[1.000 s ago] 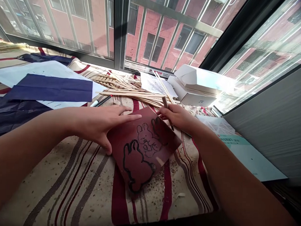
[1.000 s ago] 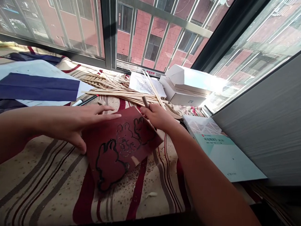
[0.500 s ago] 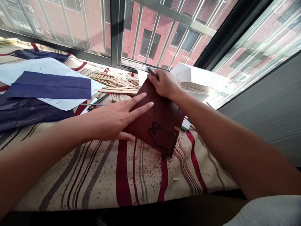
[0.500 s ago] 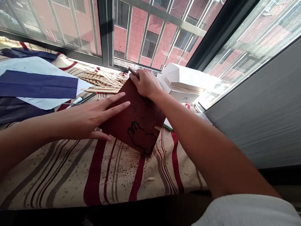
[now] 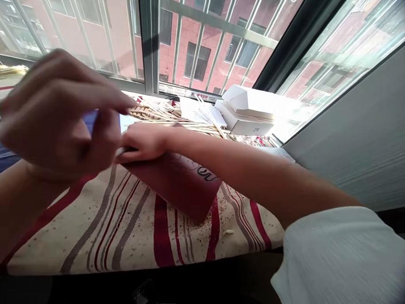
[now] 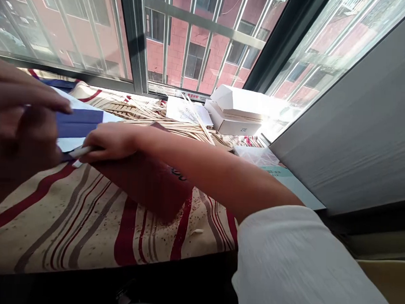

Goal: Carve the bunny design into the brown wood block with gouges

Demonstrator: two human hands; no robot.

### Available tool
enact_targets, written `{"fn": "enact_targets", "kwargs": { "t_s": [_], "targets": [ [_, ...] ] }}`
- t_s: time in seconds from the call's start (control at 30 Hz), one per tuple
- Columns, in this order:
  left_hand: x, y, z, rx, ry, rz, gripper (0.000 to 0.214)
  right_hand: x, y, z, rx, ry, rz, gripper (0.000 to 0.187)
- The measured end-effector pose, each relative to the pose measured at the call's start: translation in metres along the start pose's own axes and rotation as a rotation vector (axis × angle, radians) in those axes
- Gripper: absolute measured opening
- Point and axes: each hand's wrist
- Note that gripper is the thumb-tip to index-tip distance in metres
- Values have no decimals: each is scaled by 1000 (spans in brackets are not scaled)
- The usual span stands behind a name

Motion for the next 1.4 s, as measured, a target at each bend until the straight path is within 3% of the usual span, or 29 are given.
{"fn": "enact_targets", "kwargs": {
  "t_s": [0.1,0.2,0.27,0.37,0.5,0.53,0.63,0.73,0.93,1.03,1.27,1.4],
  "targets": [
    [18,-11,-1,92,137,-48,50,-15,1,-1,275,-310,-559,26],
    [27,-22,-1,158,251,-153,31,-27,2,-7,383,-340,-876,37],
    [28,-29,-1,300,189,-223,25,-30,0,-14,378,-353,-981,40],
    [26,-37,-3,503,-118,-143,31,-22,-11,-37,297,-325,-1080,34],
    [25,-44,-19,462,-426,169,58,-4,-37,-103,38,-145,-911,28],
    [24,-45,-23,458,-469,195,64,-3,-44,-123,-33,-169,-841,30],
    [17,-44,-30,475,-537,168,71,-9,-62,-175,-237,-247,-845,46],
    [5,-37,-28,524,-511,52,69,-20,-68,-205,-356,-267,-886,36],
    [-5,-7,-19,903,-373,-267,59,-14,-61,-223,-336,-292,-930,18],
    [-5,2,-23,1028,-327,-397,69,-3,-56,-229,-298,-318,-928,13],
    [-8,-1,-39,907,-534,-359,107,14,-43,-246,-247,-258,-922,23],
    [-4,-3,-29,826,-696,-111,110,20,-39,-252,-227,-229,-847,24]
  ]
}}
Point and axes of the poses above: each hand's wrist, its own z-axis towards the middle knuckle, its own x-axis out of the back of the hand, y = z × x, and after that the axes turned 2 degrees about y, right-handed
